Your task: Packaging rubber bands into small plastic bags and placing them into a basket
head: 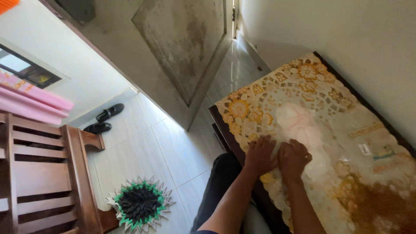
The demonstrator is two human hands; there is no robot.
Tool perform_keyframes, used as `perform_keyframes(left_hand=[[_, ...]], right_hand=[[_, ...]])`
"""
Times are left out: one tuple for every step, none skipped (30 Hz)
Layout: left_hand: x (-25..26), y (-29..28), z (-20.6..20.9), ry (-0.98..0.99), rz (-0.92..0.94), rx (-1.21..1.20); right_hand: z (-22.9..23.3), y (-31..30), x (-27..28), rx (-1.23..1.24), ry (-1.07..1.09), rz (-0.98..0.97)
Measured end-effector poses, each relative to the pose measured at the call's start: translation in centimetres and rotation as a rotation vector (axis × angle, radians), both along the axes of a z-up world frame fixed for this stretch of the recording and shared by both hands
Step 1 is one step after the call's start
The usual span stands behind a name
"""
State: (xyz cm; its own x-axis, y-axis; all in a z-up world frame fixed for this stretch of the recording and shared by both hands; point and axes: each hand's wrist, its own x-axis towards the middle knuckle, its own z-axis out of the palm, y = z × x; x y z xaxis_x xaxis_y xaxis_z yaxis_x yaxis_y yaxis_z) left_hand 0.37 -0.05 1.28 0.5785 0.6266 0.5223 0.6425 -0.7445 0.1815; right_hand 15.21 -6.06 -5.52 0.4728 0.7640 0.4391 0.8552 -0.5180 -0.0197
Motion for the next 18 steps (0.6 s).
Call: perform_keyframes(left_hand=[[0.0, -0.2, -0.3, -0.006, -0.001, 0.0], [0.1, -0.3, -0.6, -0.018, 0.006, -0.001], [0.1, -0.3, -0.8, -0.03, 0.021, -0.001], [0.3, 0.0, -1.0, -0.038, 0.027, -0.002], [0.4, 0.1, -1.4, -0.027, 0.021, 0.004], [0.5, 0.2, -1.7, -0.016, 0.014, 0.011], [0.4, 0.1, -1.5, -0.019, 0.01, 0.004], [0.3, 0.2, -1.4, 0.03, 0.009, -0.066], [0.4, 0.1, -1.3, 0.081, -0.009, -0.136], [-0.1, -0.1, -1.4, 0.081, -0.031, -0.143], [0.0, -0.1, -1.3, 0.075, -0.034, -0.127], [-0.1, -0.1, -1.2, 0.069, -0.037, -0.11], [0.0, -0.3, -0.6, 0.063, -0.057, -0.111], [-0.1, -0.5, 0.0, 0.103, -0.038, -0.144], [-0.1, -0.3, 0.8, 0.146, -0.022, -0.175], [0.1, -0.4, 0.7, 0.142, -0.046, -0.174], [0.1, -0.4, 0.5, 0.147, -0.03, -0.135], [0.0, -0.3, 0.4, 0.151, -0.013, -0.096]], right_hand=[[0.1, -0.2, 0.0, 0.0, -0.006, -0.001], [0.2, -0.4, -0.1, -0.009, 0.03, 0.006], [0.4, -0.4, -0.1, -0.019, 0.066, 0.02], [1.1, 0.1, 0.1, -0.02, 0.058, 0.026], [1.6, 0.2, 0.1, -0.124, 0.207, 0.011], [2.1, 0.4, 0.1, -0.229, 0.356, -0.005], [2.3, 0.6, 0.0, -0.235, 0.354, -0.011], [2.5, 0.8, 0.0, -0.173, 0.37, 0.022], [2.6, 0.6, 0.0, -0.109, 0.388, 0.039], [2.7, 0.4, -0.5, -0.113, 0.388, 0.016], [2.9, 0.3, -0.6, -0.1, 0.413, 0.016], [3.2, 0.3, -0.6, -0.087, 0.438, 0.017], [2.8, 0.2, -0.5, -0.084, 0.432, -0.003], [2.6, 0.1, -0.5, -0.063, 0.417, 0.029], [2.4, 0.2, -0.4, -0.039, 0.402, 0.058], [3.0, -0.1, -0.3, -0.036, 0.397, 0.035], [3.6, -0.2, -0.6, -0.011, 0.417, 0.059], [4.1, -0.2, -0.8, 0.015, 0.437, 0.084]])
